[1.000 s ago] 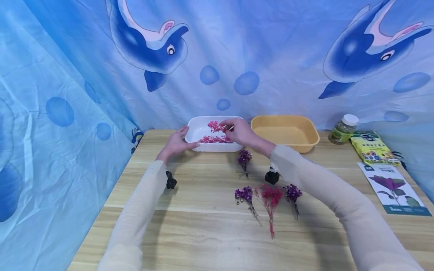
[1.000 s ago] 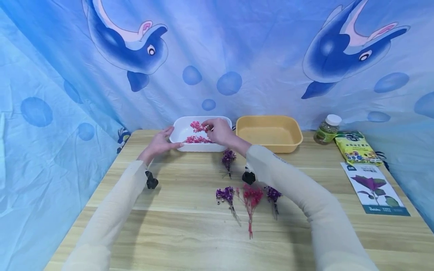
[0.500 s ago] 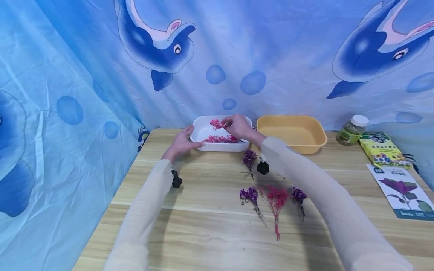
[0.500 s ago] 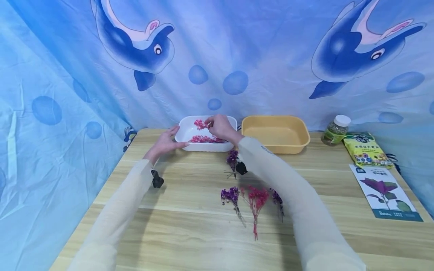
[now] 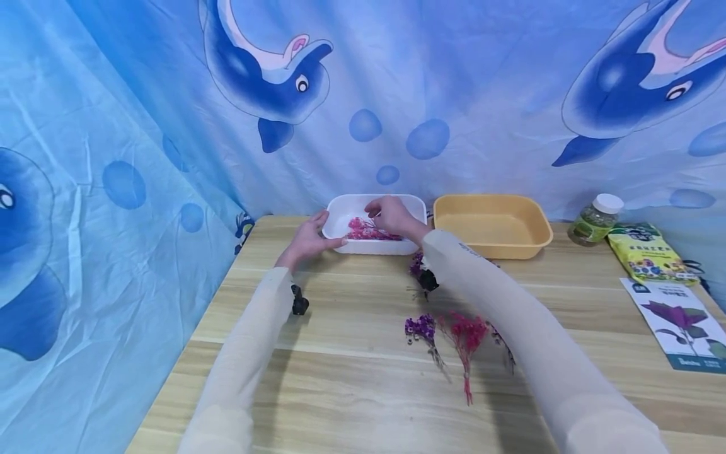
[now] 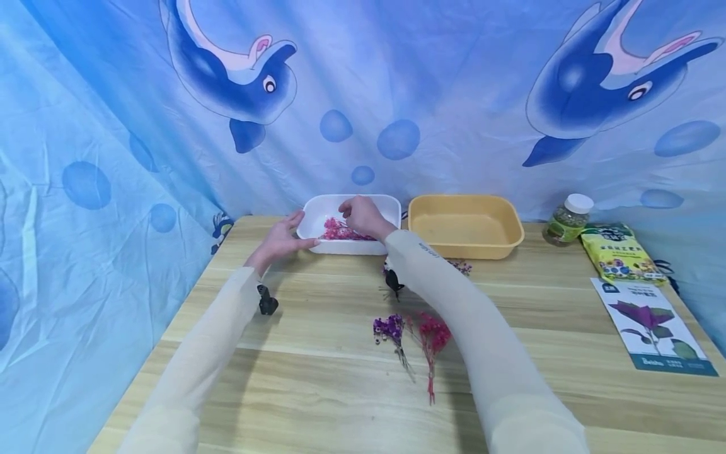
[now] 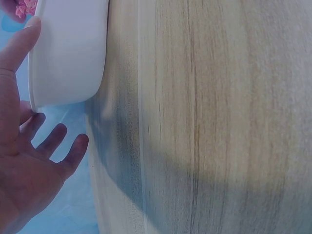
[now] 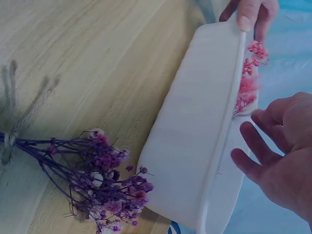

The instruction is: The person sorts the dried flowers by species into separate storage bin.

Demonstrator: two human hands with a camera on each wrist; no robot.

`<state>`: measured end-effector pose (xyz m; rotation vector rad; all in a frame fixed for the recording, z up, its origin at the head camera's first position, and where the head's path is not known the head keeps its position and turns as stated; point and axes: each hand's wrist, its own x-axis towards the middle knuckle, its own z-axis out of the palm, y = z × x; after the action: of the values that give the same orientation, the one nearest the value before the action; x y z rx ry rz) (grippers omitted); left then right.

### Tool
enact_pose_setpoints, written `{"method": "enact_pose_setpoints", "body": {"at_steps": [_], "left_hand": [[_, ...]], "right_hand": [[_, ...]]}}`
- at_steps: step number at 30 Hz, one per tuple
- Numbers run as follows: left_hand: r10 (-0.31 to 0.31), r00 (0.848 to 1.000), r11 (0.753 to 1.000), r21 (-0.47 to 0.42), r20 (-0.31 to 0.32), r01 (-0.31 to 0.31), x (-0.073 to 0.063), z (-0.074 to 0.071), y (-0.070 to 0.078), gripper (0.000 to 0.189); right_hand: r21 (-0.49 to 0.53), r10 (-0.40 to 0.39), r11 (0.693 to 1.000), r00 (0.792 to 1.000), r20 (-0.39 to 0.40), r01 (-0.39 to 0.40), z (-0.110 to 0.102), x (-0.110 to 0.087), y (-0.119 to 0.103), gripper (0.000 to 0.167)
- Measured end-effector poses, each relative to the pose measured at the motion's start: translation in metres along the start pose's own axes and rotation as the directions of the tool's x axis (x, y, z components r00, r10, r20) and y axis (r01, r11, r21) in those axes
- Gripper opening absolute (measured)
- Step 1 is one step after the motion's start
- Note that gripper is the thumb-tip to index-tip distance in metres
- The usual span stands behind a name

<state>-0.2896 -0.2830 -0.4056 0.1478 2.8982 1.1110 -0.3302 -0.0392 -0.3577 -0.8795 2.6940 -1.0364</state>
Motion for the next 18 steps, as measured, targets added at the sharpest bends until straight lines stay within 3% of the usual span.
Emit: {"method": "enact_pose_setpoints", "body": {"at_steps": [7, 13, 18], "left_hand": [[0.012, 1.000, 1.000, -0.007, 0.001, -0.012, 0.000, 0.003, 0.003, 0.107], [0.001, 1.000, 0.999, -0.032, 0.012, -0.001, 0.000, 0.002, 0.005, 0.108], [-0.008, 1.000, 0.999, -0.040, 0.013, 0.008, 0.000, 0.000, 0.004, 0.109]], "right_hand": [[-0.027, -0.032, 0.999, 0.998, -0.059, 0.031, -0.010, -0.008, 0.006, 0.041], [0.054, -0.046, 0.997, 0.995, -0.091, 0.051, -0.029, -0.030, 0.017, 0.037], [0.054, -0.057, 0.996, 0.989, -0.134, 0.065, -0.037, -0.048, 0.032, 0.033]]}}
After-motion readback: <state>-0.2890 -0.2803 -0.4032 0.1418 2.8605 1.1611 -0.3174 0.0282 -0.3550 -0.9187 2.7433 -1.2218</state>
